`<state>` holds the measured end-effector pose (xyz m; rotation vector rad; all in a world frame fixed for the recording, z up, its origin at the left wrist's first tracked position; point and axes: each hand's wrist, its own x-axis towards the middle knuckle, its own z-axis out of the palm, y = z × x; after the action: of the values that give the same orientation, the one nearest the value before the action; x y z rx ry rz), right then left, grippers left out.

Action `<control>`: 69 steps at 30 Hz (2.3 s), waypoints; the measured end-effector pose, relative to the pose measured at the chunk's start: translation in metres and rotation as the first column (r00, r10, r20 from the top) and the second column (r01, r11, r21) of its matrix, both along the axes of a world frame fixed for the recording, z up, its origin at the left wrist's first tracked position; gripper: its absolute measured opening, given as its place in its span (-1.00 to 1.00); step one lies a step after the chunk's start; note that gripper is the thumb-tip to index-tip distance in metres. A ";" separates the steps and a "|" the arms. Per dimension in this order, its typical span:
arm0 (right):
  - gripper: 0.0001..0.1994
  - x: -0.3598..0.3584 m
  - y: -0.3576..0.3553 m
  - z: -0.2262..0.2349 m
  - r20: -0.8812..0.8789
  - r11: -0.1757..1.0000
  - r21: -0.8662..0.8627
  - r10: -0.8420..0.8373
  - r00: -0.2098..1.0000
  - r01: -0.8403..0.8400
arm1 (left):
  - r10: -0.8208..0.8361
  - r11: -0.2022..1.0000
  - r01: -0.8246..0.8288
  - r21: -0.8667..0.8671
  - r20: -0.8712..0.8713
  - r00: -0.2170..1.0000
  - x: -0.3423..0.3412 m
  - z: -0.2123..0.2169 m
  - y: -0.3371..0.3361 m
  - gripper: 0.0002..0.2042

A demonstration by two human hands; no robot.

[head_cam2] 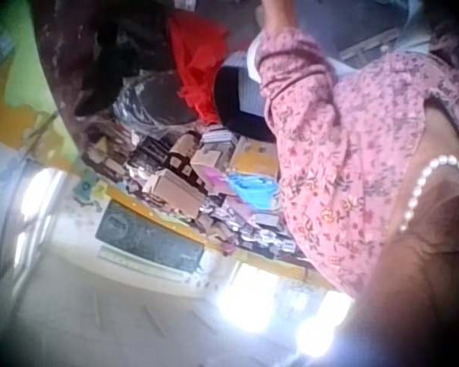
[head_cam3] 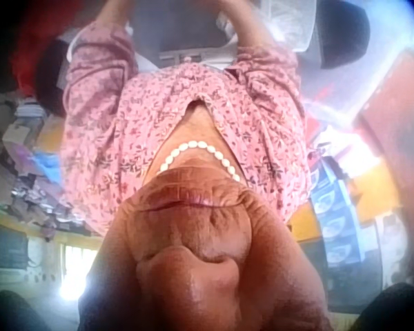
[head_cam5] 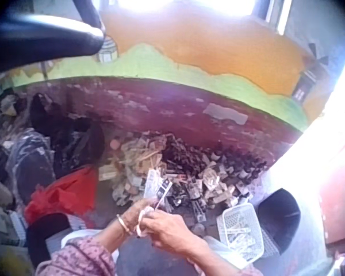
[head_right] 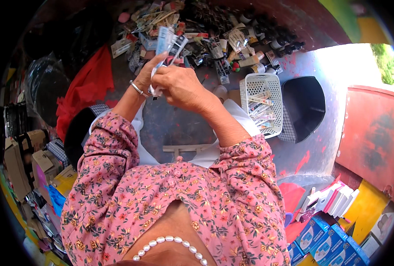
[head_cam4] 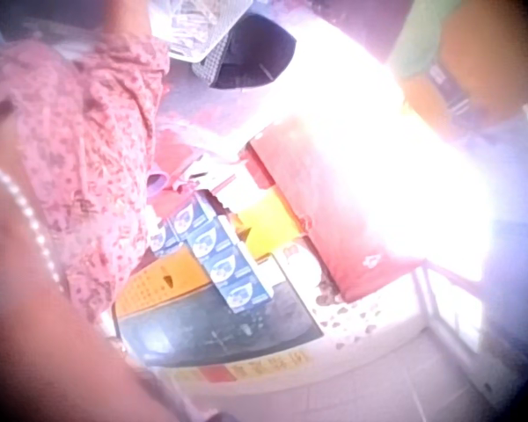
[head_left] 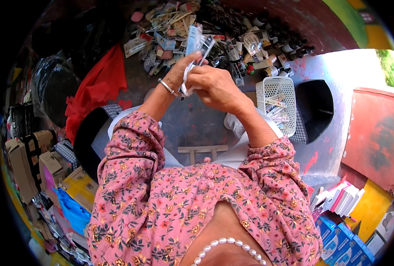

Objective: The person cleans objects using a cloth, handling them one at a time and placing them into a white basket.

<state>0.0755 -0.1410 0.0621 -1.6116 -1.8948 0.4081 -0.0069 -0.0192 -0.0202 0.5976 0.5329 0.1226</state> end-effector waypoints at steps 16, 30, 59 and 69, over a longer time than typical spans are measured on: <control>-0.63 0.056 0.001 -0.003 -0.846 0.850 -0.524 -0.526 0.089 0.046 | -0.276 0.902 0.400 -0.161 0.497 0.823 -0.020 0.024 -0.008 -0.66; -0.76 0.057 0.001 0.002 -0.748 0.794 -0.593 -0.604 0.275 0.132 | -0.435 0.796 0.402 0.452 -0.033 0.900 -0.007 0.045 -0.017 -0.59; -0.78 0.066 -0.013 0.015 -0.649 0.766 0.034 -0.471 0.597 0.642 | -0.254 0.959 0.237 0.155 0.095 0.963 -0.007 0.038 -0.013 -0.55; -0.82 0.081 -0.006 0.000 -0.073 0.772 0.128 -0.619 0.782 0.623 | -0.378 0.915 0.351 0.197 0.116 0.919 -0.012 0.048 -0.020 -0.49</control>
<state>0.1569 -0.1471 0.0619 -1.9931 -1.2182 0.0010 -0.0191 -0.0391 0.0281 0.8415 0.2559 -0.1428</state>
